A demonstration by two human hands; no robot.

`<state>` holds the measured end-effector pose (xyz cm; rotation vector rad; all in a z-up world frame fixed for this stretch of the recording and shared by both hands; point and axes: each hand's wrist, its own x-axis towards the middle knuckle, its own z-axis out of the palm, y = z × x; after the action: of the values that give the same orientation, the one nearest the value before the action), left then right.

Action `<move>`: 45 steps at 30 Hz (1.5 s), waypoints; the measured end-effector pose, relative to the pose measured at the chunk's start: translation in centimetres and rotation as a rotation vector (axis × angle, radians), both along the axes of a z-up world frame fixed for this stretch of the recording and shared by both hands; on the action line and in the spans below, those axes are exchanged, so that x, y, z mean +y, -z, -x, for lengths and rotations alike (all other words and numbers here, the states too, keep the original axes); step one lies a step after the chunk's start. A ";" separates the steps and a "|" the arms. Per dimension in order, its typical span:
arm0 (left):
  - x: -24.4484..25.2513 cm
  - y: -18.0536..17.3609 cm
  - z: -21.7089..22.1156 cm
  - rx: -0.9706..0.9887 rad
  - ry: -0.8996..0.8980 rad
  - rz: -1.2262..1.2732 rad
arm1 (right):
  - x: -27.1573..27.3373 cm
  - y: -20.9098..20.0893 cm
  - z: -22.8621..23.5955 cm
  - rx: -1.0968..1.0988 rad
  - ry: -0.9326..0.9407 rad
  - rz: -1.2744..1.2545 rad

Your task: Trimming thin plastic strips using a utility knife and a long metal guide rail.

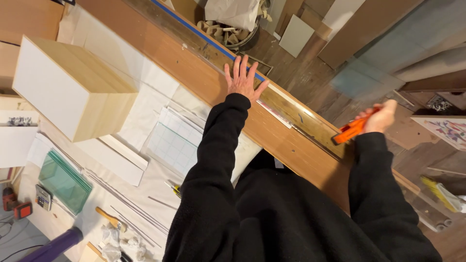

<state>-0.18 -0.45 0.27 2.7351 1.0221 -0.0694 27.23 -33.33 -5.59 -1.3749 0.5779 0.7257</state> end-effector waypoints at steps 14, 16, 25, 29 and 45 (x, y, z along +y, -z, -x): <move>3.1 1.8 3.2 -0.268 -0.025 0.031 | 13.7 -22.2 18.3 -1.341 -1.308 0.036; 5.4 1.7 6.1 -0.655 -0.125 0.061 | 14.5 -19.6 24.2 -1.388 -1.576 0.109; 2.5 -2.7 20.1 -0.591 -0.572 0.509 | 18.3 -13.3 30.3 -1.365 -1.846 0.398; 2.5 -1.9 18.4 -0.575 -0.541 0.554 | 18.9 -13.8 30.0 -1.361 -1.819 0.392; 21.7 0.3 8.4 -0.391 -0.093 -0.031 | 56.0 -8.7 15.3 -0.843 -1.202 -0.246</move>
<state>-8.54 21.29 -0.01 2.5738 1.0345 0.4798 11.88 22.68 3.14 -1.5529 -1.0714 0.9747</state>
